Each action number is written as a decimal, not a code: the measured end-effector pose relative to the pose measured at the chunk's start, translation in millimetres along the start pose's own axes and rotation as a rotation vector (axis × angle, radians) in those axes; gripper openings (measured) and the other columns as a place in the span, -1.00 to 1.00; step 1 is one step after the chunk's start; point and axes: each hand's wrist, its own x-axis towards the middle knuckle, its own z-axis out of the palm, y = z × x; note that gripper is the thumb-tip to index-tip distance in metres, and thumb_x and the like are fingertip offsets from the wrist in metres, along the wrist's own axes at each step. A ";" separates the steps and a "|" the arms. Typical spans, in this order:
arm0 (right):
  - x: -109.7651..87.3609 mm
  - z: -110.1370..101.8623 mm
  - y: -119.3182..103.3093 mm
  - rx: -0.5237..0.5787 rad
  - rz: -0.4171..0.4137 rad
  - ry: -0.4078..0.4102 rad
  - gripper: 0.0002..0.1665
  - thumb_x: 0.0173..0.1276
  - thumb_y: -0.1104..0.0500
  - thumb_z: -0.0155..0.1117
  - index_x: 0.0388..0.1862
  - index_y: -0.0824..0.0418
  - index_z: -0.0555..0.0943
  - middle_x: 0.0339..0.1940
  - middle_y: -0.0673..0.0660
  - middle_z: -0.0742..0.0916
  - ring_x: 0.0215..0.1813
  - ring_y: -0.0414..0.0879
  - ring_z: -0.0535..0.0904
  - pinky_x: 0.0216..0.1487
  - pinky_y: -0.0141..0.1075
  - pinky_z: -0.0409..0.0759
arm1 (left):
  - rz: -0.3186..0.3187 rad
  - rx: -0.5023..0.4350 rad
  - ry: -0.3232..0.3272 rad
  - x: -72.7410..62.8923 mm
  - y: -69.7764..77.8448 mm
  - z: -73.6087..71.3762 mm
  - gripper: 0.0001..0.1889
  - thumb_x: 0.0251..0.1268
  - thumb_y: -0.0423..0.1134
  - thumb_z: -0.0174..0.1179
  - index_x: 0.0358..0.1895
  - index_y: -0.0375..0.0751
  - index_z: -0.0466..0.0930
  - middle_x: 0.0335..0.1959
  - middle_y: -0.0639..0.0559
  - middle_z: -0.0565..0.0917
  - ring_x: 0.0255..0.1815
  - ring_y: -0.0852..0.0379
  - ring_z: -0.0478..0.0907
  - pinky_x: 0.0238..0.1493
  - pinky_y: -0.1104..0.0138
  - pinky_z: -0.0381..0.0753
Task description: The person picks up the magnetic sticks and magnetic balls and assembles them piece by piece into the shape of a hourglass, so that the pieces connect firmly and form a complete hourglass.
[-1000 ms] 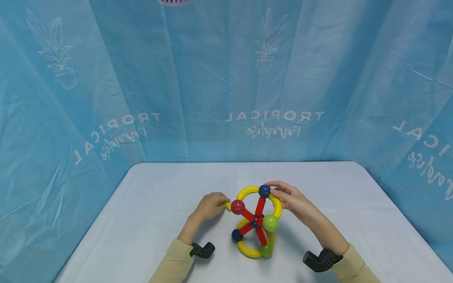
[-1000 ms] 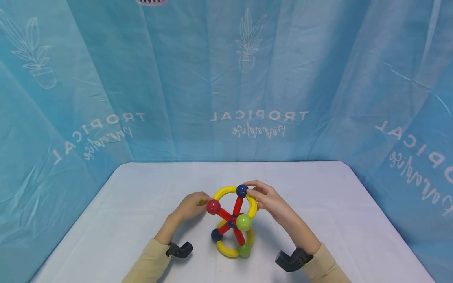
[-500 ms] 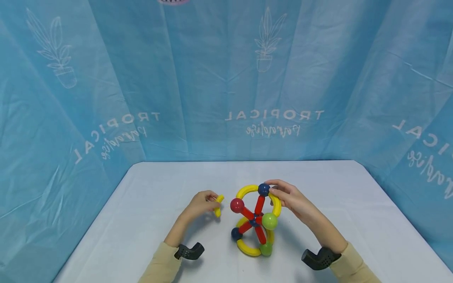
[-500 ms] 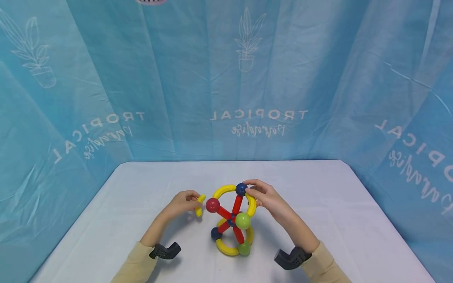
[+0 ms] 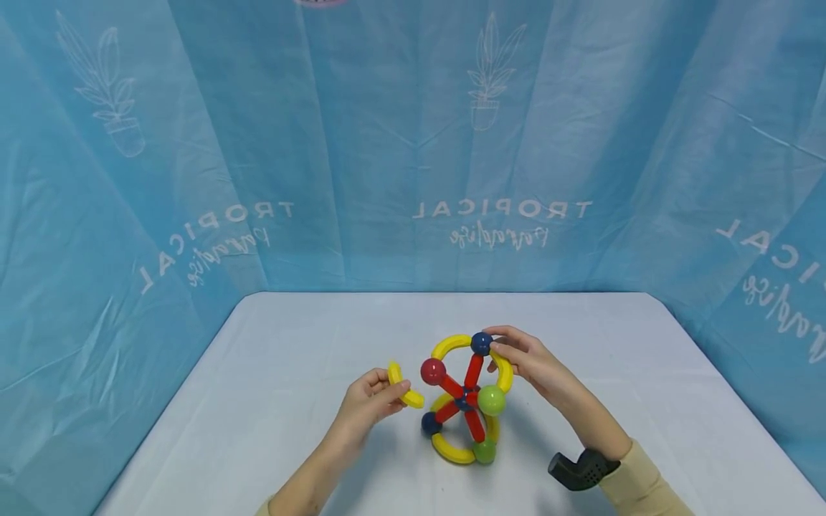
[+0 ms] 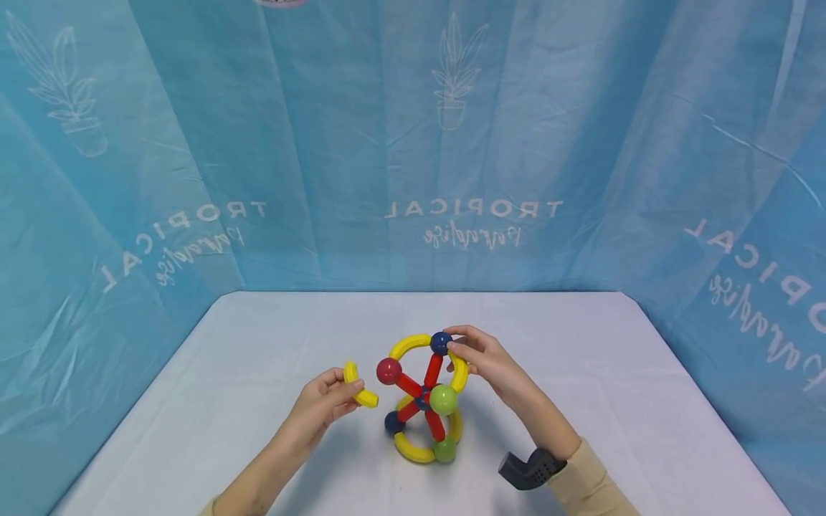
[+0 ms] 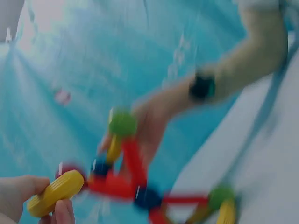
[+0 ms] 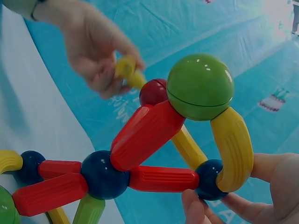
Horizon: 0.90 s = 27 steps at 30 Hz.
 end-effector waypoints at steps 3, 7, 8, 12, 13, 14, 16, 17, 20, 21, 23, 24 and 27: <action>-0.2 -0.1 -0.4 -0.002 0.001 0.006 -0.42 0.45 0.00 0.06 0.32 0.28 0.31 -0.02 0.23 0.61 -0.18 -0.10 0.59 -0.05 -0.32 0.52 | -0.021 -0.060 -0.063 -17.7 4.5 12.7 -0.64 0.23 -0.12 0.26 -0.10 -0.33 0.44 -0.36 0.10 0.64 -0.32 0.21 0.59 -0.14 0.44 0.63; -1.0 -0.4 -1.1 -0.008 0.001 0.013 -0.42 0.44 0.00 0.06 0.31 0.28 0.31 -0.02 0.23 0.61 -0.19 -0.10 0.59 -0.05 -0.31 0.52 | -0.063 -0.169 -0.112 -30.7 6.4 32.2 -0.62 0.23 -0.08 0.26 -0.10 -0.30 0.42 -0.32 0.09 0.63 -0.30 0.24 0.58 -0.16 0.50 0.62; -1.1 -0.5 -1.1 -0.010 -0.001 0.013 -0.42 0.44 0.01 0.06 0.31 0.28 0.31 -0.02 0.24 0.60 -0.19 -0.09 0.59 -0.05 -0.31 0.52 | -0.078 -0.204 -0.113 -32.1 6.5 37.2 -0.62 0.23 -0.08 0.26 -0.09 -0.29 0.42 -0.30 0.08 0.63 -0.29 0.25 0.59 -0.16 0.51 0.62; -1.2 -0.2 -1.1 -0.013 -0.010 0.016 -0.43 0.44 0.02 0.07 0.31 0.28 0.32 -0.02 0.27 0.60 -0.18 -0.08 0.59 -0.05 -0.30 0.52 | -0.152 -0.313 -0.091 -33.9 5.2 54.5 -0.62 0.24 -0.09 0.25 -0.06 -0.28 0.40 -0.24 0.06 0.60 -0.29 0.26 0.58 -0.14 0.54 0.61; -1.2 0.0 -1.0 -0.014 -0.011 0.015 -0.43 0.44 0.02 0.07 0.31 0.28 0.32 -0.02 0.27 0.60 -0.18 -0.08 0.59 -0.04 -0.29 0.51 | -0.164 -0.328 -0.082 -34.0 4.4 57.6 -0.62 0.24 -0.09 0.25 -0.06 -0.28 0.40 -0.24 0.05 0.59 -0.29 0.27 0.58 -0.14 0.54 0.60; -1.1 0.3 -1.0 -0.014 -0.012 0.015 -0.43 0.43 0.02 0.08 0.31 0.28 0.32 -0.02 0.27 0.60 -0.18 -0.08 0.60 -0.04 -0.29 0.51 | -0.173 -0.335 -0.074 -34.1 3.7 60.0 -0.62 0.25 -0.08 0.24 -0.05 -0.28 0.40 -0.24 0.05 0.58 -0.29 0.27 0.58 -0.14 0.55 0.60; -1.0 1.1 -1.0 -0.016 -0.015 0.013 -0.43 0.43 0.02 0.08 0.31 0.28 0.32 -0.02 0.26 0.61 -0.18 -0.08 0.60 -0.05 -0.28 0.51 | -0.189 -0.344 -0.060 -33.9 2.0 63.7 -0.61 0.24 -0.07 0.25 -0.05 -0.28 0.40 -0.24 0.05 0.58 -0.29 0.27 0.57 -0.14 0.55 0.60; -0.9 1.4 -0.9 -0.019 -0.016 0.013 -0.43 0.43 0.02 0.08 0.31 0.27 0.32 -0.03 0.26 0.61 -0.18 -0.08 0.60 -0.05 -0.28 0.51 | -0.193 -0.346 -0.055 -33.8 1.4 64.9 -0.60 0.24 -0.07 0.25 -0.05 -0.29 0.40 -0.24 0.05 0.59 -0.30 0.27 0.57 -0.14 0.55 0.60; -1.2 2.3 -0.8 -0.028 -0.022 0.015 -0.43 0.42 0.03 0.09 0.30 0.28 0.33 -0.02 0.28 0.61 -0.18 -0.07 0.60 -0.04 -0.27 0.50 | -0.206 -0.354 -0.049 -33.2 -0.4 66.9 -0.59 0.23 -0.05 0.26 -0.06 -0.29 0.41 -0.24 0.05 0.59 -0.30 0.28 0.56 -0.15 0.54 0.61; -1.4 2.4 -0.7 -0.030 -0.025 0.014 -0.43 0.42 0.03 0.09 0.30 0.28 0.33 -0.02 0.30 0.60 -0.18 -0.07 0.60 -0.04 -0.27 0.50 | -0.212 -0.357 -0.048 -33.2 -0.8 67.1 -0.59 0.22 -0.05 0.26 -0.06 -0.28 0.41 -0.24 0.05 0.59 -0.30 0.28 0.56 -0.15 0.54 0.61; -1.8 2.6 -0.4 -0.036 -0.028 0.014 -0.44 0.42 0.03 0.09 0.29 0.28 0.33 -0.02 0.31 0.60 -0.18 -0.06 0.60 -0.03 -0.26 0.50 | -0.218 -0.358 -0.046 -32.9 -1.6 67.3 -0.59 0.22 -0.04 0.26 -0.06 -0.27 0.42 -0.25 0.06 0.59 -0.30 0.28 0.56 -0.15 0.54 0.61; -1.9 2.6 -0.3 -0.038 -0.030 0.013 -0.44 0.41 0.03 0.09 0.29 0.29 0.34 -0.02 0.31 0.60 -0.18 -0.06 0.60 -0.02 -0.26 0.51 | -0.219 -0.359 -0.046 -32.6 -2.1 67.4 -0.59 0.22 -0.04 0.26 -0.06 -0.27 0.42 -0.25 0.06 0.58 -0.30 0.27 0.56 -0.15 0.55 0.61; -1.8 2.0 0.4 -0.037 -0.034 0.012 -0.44 0.41 0.04 0.10 0.29 0.29 0.34 -0.04 0.33 0.60 -0.19 -0.06 0.60 -0.03 -0.26 0.50 | -0.221 -0.362 -0.050 -32.2 -2.5 67.7 -0.56 0.22 -0.02 0.26 -0.04 -0.28 0.41 -0.25 0.05 0.58 -0.30 0.27 0.56 -0.14 0.55 0.60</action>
